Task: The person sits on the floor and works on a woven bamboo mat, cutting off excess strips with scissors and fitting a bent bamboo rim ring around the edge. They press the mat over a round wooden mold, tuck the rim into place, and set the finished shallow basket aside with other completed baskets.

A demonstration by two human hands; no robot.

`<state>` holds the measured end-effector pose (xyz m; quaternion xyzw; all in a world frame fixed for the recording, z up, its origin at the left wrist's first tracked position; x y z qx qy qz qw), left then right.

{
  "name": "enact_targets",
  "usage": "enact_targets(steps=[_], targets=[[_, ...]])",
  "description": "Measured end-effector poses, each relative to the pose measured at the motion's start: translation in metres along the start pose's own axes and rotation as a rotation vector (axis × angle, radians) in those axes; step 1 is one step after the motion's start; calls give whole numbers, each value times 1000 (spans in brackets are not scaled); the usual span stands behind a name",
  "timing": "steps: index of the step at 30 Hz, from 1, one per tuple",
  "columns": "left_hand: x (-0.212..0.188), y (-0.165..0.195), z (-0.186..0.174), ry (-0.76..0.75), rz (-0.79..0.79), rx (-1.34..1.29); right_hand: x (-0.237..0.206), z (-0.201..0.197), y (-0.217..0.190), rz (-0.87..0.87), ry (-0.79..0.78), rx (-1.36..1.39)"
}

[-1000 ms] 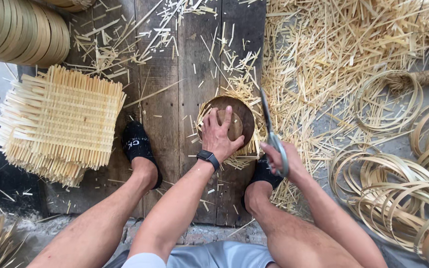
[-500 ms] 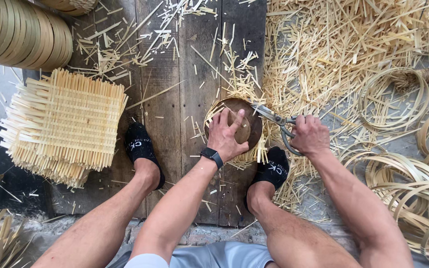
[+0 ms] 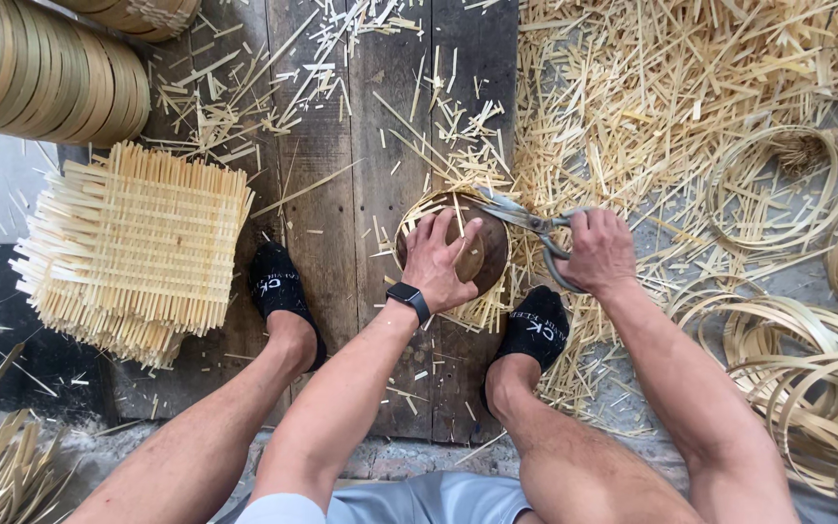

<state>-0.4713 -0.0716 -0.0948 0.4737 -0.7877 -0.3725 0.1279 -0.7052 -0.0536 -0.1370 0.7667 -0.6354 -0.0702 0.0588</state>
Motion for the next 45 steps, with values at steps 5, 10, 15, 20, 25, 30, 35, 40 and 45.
enact_targets(steps=[5,10,15,20,25,30,35,40,45], targets=[[-1,5,-1,-30,91,40,2,22,-5,-12,-135,4],[-25,-13,-6,392,-323,-28,-1,19,6,-13,-43,49],[-23,-6,9,400,-142,-164,0,0,-8,-20,123,-32],[-17,-15,6,260,-139,-109,-3,43,5,19,-394,25],[-12,-14,-3,188,-91,-158,6,16,7,-69,-31,3],[-11,-9,1,25,11,-63,16,14,-7,-32,-114,-15],[-22,-16,-5,443,-184,-227,13,22,-2,-7,-320,75],[-14,-20,11,324,-185,-142,14,-1,-3,-57,13,-17],[-10,-23,4,174,-163,-104,11,21,-3,-52,-176,16]])
Point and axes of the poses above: each hand's wrist, its own x-axis towards the middle knuckle, its own z-axis out of the palm, y = z × x, the point moved 8 cm from there along x, towards the middle knuckle, and after that the axes turned 13 degrees about -x, right-handed, at the moved point
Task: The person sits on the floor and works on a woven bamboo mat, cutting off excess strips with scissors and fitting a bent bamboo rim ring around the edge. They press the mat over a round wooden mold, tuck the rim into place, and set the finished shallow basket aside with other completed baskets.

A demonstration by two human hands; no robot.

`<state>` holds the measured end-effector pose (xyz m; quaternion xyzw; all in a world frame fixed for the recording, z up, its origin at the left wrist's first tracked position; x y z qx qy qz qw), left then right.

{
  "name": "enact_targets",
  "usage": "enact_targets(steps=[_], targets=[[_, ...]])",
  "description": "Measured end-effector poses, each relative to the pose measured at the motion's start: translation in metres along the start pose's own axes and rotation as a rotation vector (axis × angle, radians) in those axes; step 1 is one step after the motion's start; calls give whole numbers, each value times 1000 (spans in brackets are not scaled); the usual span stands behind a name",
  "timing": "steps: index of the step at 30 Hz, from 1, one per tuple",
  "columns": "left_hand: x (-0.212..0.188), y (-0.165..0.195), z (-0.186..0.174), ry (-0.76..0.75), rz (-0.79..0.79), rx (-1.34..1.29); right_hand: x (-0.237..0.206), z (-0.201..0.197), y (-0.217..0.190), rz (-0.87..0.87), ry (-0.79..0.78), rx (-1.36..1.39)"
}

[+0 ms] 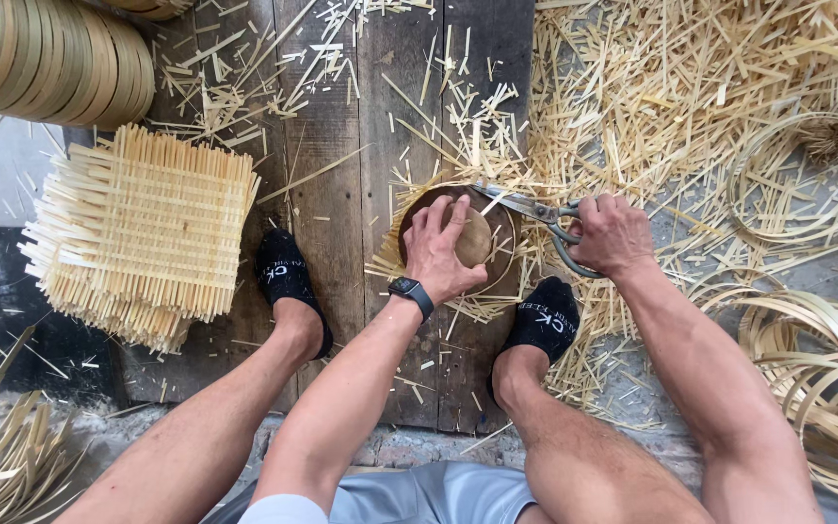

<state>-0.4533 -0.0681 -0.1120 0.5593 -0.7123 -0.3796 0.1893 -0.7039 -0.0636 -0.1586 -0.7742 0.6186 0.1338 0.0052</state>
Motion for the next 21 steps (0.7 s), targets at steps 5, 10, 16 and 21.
enact_targets(steps=[5,10,16,21], targets=[[6,13,-3,-159,53,12,-1,-10,-10,-40,278,-166],[2,23,-12,19,107,42,5,15,4,9,-85,-7],[-6,10,5,100,-93,-2,2,-23,-10,-25,293,-81],[-3,7,3,20,-20,38,2,16,-5,17,-117,-39]])
Point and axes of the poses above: each hand's wrist, its own x-axis towards the middle knuckle, its own z-axis out of the palm, y = z × x, the point moved 8 cm from there along x, towards the middle knuckle, and after that the axes turned 13 degrees about -x, right-handed, at the moved point
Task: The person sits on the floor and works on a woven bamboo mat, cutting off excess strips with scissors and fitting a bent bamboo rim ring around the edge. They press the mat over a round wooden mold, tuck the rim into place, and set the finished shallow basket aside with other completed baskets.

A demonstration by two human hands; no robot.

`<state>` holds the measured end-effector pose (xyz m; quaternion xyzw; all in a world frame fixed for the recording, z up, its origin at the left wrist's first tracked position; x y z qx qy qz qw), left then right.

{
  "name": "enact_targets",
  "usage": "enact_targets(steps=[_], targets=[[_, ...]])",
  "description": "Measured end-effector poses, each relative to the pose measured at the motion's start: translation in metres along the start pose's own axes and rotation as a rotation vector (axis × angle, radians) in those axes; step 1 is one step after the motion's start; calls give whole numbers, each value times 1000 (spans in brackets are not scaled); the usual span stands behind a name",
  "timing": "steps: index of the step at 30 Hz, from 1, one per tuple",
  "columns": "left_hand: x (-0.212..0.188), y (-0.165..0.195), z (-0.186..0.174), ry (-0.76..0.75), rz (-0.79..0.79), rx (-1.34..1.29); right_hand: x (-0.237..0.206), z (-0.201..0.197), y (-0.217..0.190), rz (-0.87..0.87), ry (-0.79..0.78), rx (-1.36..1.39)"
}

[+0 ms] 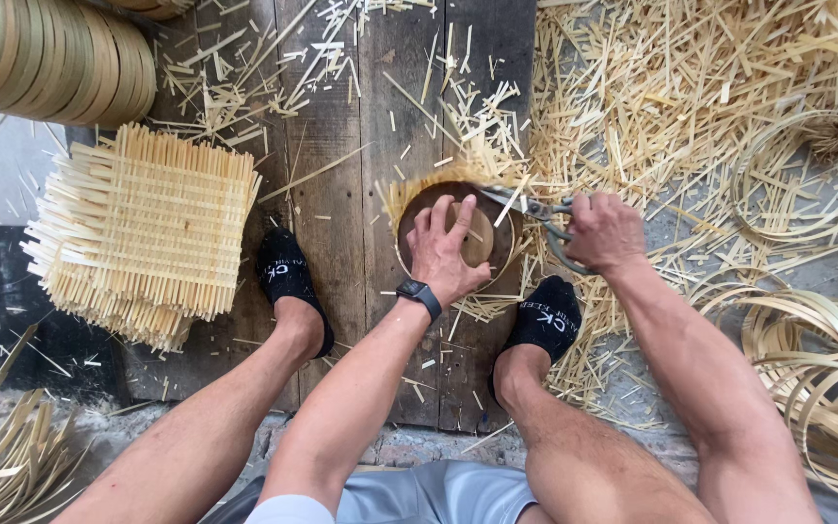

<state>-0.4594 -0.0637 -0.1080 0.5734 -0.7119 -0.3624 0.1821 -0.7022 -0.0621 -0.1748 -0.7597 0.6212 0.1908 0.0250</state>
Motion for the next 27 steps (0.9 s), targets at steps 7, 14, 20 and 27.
enact_targets(steps=[7,14,20,27], targets=[[4,9,2,-269,172,32,0,-30,-7,-50,358,-39],[-5,4,-11,95,-81,-112,1,-6,3,-8,55,40],[-3,6,5,-68,-34,14,0,-14,5,4,303,-76],[4,4,8,-210,-54,74,0,-11,1,-15,249,-30]])
Point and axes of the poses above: each hand's wrist, its own x-axis towards the middle knuckle, its own z-axis out of the palm, y = z × x, the point moved 8 cm from there along x, towards the middle knuckle, and after that the axes turned 13 degrees about -x, right-handed, at the moved point
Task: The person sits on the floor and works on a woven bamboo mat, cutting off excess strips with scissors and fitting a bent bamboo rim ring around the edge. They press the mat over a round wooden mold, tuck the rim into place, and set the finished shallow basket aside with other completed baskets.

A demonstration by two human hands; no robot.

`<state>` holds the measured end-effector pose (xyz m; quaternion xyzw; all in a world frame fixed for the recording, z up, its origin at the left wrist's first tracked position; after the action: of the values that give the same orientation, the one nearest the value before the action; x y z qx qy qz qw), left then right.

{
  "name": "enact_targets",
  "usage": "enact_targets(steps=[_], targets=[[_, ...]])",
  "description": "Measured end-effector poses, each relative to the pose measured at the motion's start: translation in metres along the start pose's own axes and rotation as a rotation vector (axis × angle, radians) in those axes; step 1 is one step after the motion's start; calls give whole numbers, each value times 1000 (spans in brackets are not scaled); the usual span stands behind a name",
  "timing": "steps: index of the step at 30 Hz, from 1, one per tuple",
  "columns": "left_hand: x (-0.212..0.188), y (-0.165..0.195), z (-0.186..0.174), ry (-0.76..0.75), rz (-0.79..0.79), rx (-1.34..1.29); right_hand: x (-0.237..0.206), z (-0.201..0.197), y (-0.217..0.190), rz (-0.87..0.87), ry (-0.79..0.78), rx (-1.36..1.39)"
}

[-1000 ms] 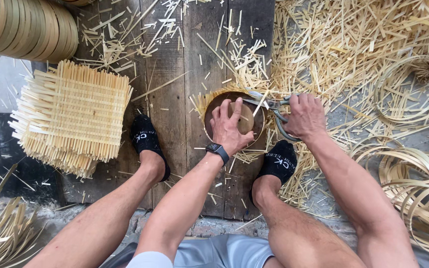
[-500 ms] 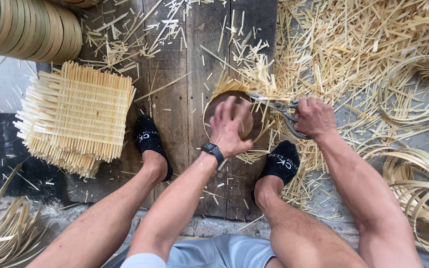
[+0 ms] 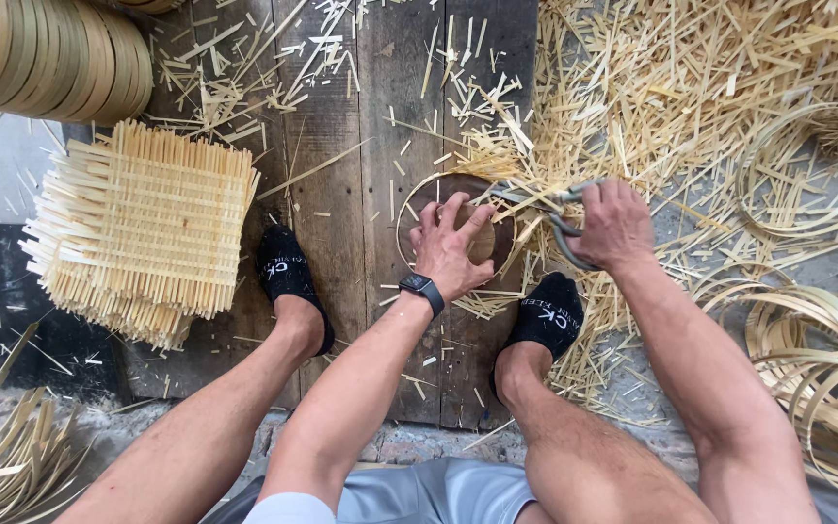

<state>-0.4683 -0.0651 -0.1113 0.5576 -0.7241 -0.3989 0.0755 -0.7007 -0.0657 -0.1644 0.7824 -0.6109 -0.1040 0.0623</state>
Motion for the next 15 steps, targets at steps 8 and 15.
enact_targets(steps=[8,15], targets=[[-4,6,-4,60,162,-31,-4,10,3,-26,-150,61],[-1,4,7,-62,91,13,-5,-8,4,-28,11,50]])
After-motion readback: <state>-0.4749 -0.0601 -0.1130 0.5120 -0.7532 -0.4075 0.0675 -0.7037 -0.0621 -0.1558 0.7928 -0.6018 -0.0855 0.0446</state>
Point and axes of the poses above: each hand's wrist, its own x-axis towards the middle knuckle, its own z-axis out of the palm, y = z × x, the point moved 8 cm from there along x, towards the middle knuckle, and after that the axes turned 13 degrees about -x, right-handed, at the moved point
